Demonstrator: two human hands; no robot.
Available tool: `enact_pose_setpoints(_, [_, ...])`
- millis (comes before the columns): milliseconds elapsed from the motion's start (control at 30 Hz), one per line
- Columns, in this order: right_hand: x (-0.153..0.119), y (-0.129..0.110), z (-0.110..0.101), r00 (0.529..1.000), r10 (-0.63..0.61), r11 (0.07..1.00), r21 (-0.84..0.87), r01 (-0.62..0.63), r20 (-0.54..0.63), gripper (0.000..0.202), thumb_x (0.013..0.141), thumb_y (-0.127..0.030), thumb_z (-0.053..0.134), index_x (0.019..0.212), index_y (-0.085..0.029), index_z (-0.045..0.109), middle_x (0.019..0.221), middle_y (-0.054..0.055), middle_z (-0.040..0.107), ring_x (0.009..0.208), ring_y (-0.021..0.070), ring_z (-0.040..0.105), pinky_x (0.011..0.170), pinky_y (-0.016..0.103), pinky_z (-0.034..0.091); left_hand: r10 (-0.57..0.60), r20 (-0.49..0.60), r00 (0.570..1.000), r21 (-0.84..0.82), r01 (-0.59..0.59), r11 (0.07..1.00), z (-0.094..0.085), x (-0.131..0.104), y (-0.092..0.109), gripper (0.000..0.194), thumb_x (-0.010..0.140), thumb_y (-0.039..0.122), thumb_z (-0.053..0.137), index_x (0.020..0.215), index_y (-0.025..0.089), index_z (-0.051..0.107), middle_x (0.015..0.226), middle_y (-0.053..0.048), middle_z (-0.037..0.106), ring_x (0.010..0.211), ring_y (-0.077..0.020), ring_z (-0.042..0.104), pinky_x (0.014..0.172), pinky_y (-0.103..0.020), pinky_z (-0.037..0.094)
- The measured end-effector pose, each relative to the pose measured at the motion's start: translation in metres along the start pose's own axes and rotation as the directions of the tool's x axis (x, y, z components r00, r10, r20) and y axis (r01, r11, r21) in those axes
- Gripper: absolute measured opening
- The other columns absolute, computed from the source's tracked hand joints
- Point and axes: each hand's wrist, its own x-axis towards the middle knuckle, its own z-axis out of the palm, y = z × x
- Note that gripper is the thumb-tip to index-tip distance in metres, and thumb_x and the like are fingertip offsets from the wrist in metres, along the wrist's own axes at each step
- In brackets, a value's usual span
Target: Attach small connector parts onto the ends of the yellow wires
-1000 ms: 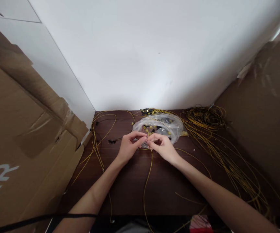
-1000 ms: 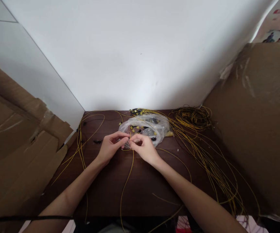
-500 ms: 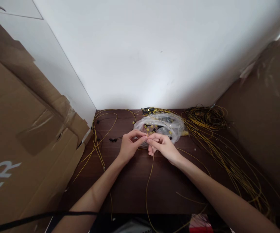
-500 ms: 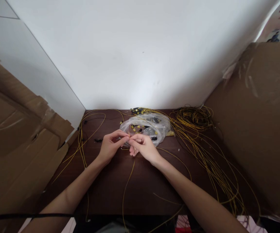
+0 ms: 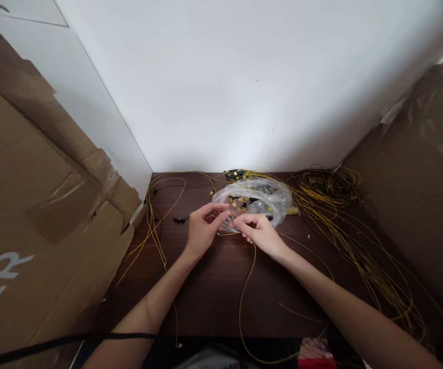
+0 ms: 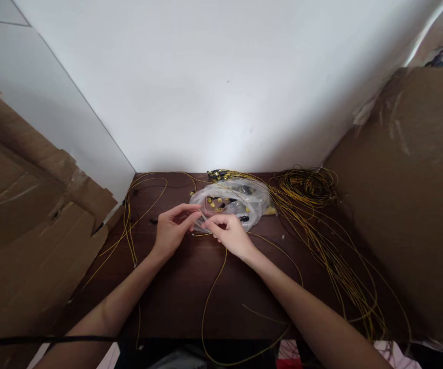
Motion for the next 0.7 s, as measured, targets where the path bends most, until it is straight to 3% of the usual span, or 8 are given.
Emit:
enact_pose_setpoints(133, [0.0011,0.0027,-0.0005,1.0,-0.013,0.999,-0.036,0.013,0.0,0.027,0.075,-0.039,0.057,0.072,-0.014,0.065,0.048,-0.004,0.045,0.042,0.006,0.039,0.039,0.018,0.029,0.016,0.004,1.0,0.025,-0.017,1.0,-0.0005,0.0005,-0.0021,0.017,0.071,0.028,0.065,0.079,0.013,0.066,0.074,-0.003,0.064,0.05,-0.0068,0.048,0.047,-0.018,0.04])
enact_pose_setpoints(300, [0.0019,0.0037,0.0018,0.998,-0.011,0.985,0.175,0.001,0.057,0.028,0.071,-0.041,0.062,0.08,-0.015,0.062,0.059,-0.001,0.056,0.045,0.0081,0.049,0.044,0.022,0.04,0.079,0.047,0.996,0.087,-0.082,0.993,-0.0012,0.0001,-0.0067,0.014,0.074,0.027,0.062,0.077,0.014,0.065,0.074,-0.003,0.064,0.062,-0.0107,0.055,0.055,-0.02,0.043])
enact_pose_setpoints(467, [0.0003,-0.0003,0.0017,0.999,0.024,0.958,0.283,-0.031,0.03,0.025,0.066,-0.036,0.068,0.08,-0.016,0.064,0.065,0.0,0.059,0.048,0.006,0.047,0.041,0.018,0.032,0.167,0.12,0.979,0.153,-0.185,0.971,0.0,-0.0018,-0.0079,0.01,0.076,0.025,0.061,0.077,0.015,0.065,0.076,-0.003,0.062,0.071,-0.0131,0.057,0.063,-0.023,0.046])
enact_pose_setpoints(700, [0.0024,0.0023,-0.0027,0.995,0.006,0.943,0.331,0.026,-0.097,0.019,0.067,-0.033,0.068,0.074,-0.016,0.066,0.062,-0.002,0.056,0.049,0.0047,0.039,0.044,0.019,0.027,0.195,0.121,0.973,0.18,-0.214,0.96,0.0001,-0.0013,-0.0069,0.011,0.078,0.025,0.058,0.08,0.016,0.066,0.079,-0.004,0.061,0.073,-0.0136,0.056,0.061,-0.023,0.045])
